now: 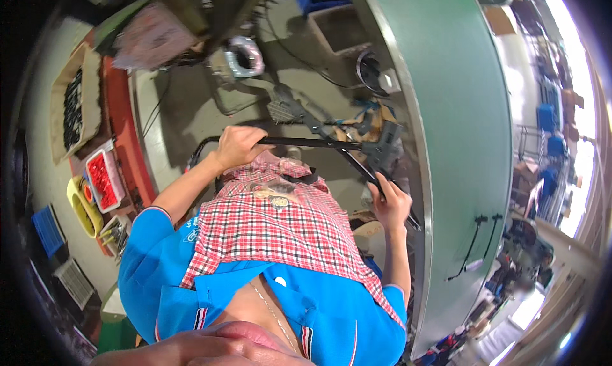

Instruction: The person repeatedly picks up black plastic frames from a blue crate, places them into a green press machine, and operates the press to attach small red components. The person then removes the finished frames and places them into a separate blue crate.

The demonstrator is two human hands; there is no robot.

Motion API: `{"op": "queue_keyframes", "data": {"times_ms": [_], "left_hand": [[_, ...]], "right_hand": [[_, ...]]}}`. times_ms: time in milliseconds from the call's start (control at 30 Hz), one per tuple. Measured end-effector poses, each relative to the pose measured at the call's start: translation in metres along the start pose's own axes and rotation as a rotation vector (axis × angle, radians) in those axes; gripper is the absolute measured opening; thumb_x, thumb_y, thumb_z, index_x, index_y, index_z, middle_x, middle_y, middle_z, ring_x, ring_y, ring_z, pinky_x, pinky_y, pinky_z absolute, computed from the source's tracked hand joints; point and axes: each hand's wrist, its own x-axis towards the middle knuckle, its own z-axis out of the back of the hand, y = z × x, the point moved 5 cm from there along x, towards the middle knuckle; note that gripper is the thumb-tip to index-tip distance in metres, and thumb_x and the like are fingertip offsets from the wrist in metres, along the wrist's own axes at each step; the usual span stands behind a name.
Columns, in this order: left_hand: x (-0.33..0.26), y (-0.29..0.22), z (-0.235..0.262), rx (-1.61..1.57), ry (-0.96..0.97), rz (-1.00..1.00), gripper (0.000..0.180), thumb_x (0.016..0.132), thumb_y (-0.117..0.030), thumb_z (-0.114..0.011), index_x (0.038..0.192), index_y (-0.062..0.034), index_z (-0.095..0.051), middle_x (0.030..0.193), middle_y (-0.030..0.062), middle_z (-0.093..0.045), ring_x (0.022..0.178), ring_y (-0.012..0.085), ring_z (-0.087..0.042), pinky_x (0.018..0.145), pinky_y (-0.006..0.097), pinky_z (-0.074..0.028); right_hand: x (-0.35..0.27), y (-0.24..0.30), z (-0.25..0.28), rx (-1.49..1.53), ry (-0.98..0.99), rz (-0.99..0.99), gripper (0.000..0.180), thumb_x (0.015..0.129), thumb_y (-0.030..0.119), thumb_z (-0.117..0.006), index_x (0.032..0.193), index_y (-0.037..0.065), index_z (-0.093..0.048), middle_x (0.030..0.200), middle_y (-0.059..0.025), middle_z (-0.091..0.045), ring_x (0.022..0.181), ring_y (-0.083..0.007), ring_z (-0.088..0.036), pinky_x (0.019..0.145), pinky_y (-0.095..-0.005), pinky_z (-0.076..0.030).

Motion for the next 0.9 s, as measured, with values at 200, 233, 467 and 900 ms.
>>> {"op": "queue_keyframes", "data": {"times_ms": [200, 233, 467, 900], "left_hand": [[0.194, -0.082, 0.016, 0.155, -0.430, -0.673, 0.031, 0.075, -0.031, -0.073, 0.091, -0.0068, -0.061, 0.067, 0.0040, -0.054, 0.057, 0.0201, -0.056, 0.048, 0.031, -0.044], [0.238, -0.087, 0.016, 0.114, -0.477, -0.724, 0.027, 0.079, -0.026, -0.070, 0.099, -0.0093, -0.064, 0.076, 0.0042, -0.059, 0.069, 0.0224, -0.060, 0.059, 0.034, -0.048], [0.319, -0.132, 0.024, 0.134, -0.498, -0.552, 0.041, 0.084, -0.018, -0.065, 0.124, -0.0178, -0.057, 0.117, 0.0091, -0.054, 0.104, 0.0300, -0.056, 0.088, 0.041, -0.047], [-0.183, 0.062, 0.032, 0.010, -0.157, 0.803, 0.031, 0.083, -0.013, -0.062, 0.114, -0.0074, -0.060, 0.107, 0.0102, -0.056, 0.100, 0.0312, -0.055, 0.087, 0.040, -0.046]], "right_hand": [[-0.040, -0.052, 0.127, -0.379, -0.638, 0.090, 0.032, 0.078, 0.009, -0.074, 0.108, 0.001, -0.067, 0.066, -0.0114, -0.059, 0.051, -0.0224, -0.055, 0.047, -0.0330, -0.043], [-0.017, -0.063, 0.138, -0.447, -0.767, 0.132, 0.032, 0.079, 0.010, -0.073, 0.109, 0.001, -0.067, 0.067, -0.0111, -0.059, 0.051, -0.0229, -0.055, 0.047, -0.0336, -0.043], [0.197, -0.179, 0.144, -0.628, -0.732, -0.120, 0.034, 0.087, 0.033, -0.063, 0.114, 0.012, -0.066, 0.105, -0.0110, -0.067, 0.094, -0.0333, -0.062, 0.082, -0.0432, -0.050], [0.330, 0.145, -0.314, 0.172, 0.256, 0.650, 0.022, 0.084, 0.017, -0.061, 0.099, 0.002, -0.068, 0.101, -0.0169, -0.066, 0.095, -0.0378, -0.061, 0.085, -0.0410, -0.049]]}}
